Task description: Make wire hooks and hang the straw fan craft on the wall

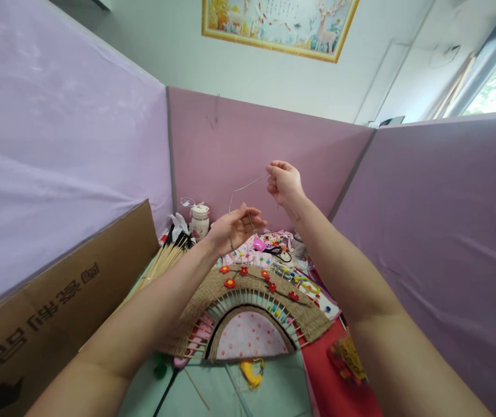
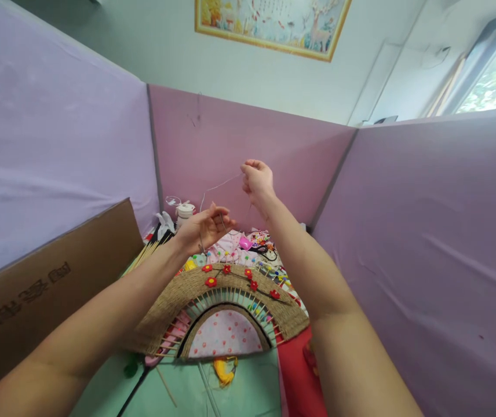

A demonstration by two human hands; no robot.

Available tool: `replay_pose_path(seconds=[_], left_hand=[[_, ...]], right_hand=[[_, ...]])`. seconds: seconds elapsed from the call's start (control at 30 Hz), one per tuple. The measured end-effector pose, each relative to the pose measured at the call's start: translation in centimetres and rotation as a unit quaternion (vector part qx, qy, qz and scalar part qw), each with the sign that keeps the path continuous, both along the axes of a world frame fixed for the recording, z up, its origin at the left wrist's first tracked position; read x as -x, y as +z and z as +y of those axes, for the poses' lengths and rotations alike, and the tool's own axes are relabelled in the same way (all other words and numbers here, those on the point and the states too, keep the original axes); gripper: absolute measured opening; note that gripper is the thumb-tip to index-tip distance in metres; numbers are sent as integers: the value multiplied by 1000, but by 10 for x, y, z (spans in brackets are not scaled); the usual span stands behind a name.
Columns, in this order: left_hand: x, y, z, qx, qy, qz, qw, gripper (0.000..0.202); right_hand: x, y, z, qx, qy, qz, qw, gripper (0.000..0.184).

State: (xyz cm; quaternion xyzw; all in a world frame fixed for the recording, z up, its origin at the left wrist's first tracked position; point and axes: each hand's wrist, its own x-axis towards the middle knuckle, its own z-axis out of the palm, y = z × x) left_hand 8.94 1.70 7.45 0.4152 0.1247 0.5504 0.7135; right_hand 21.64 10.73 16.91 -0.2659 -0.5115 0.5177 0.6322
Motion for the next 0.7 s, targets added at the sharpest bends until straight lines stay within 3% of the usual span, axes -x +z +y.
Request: replay_pose_path(seconds=[0.1,0.27,0.5,0.6,0.7], left_hand=[[-5,-4,-5,-51,25,6,998,42],[-2,-3,-7,-97,-14,35,995,65],[-17,-7,0,-180,-11,80,980,66],[-15,-12,1,-175,-15,78,981,59],[1,-14,3,-113,17,49,992,51]], right_hand=[[-9,1,13,78,-8,44,996,24],[-23,10,30,199,4,139,970,36],[-20,14,36,204,83,244,945,42],[-20,11,39,173,134,204,954,37],[-28,-6,36,168,162,115,965,28]])
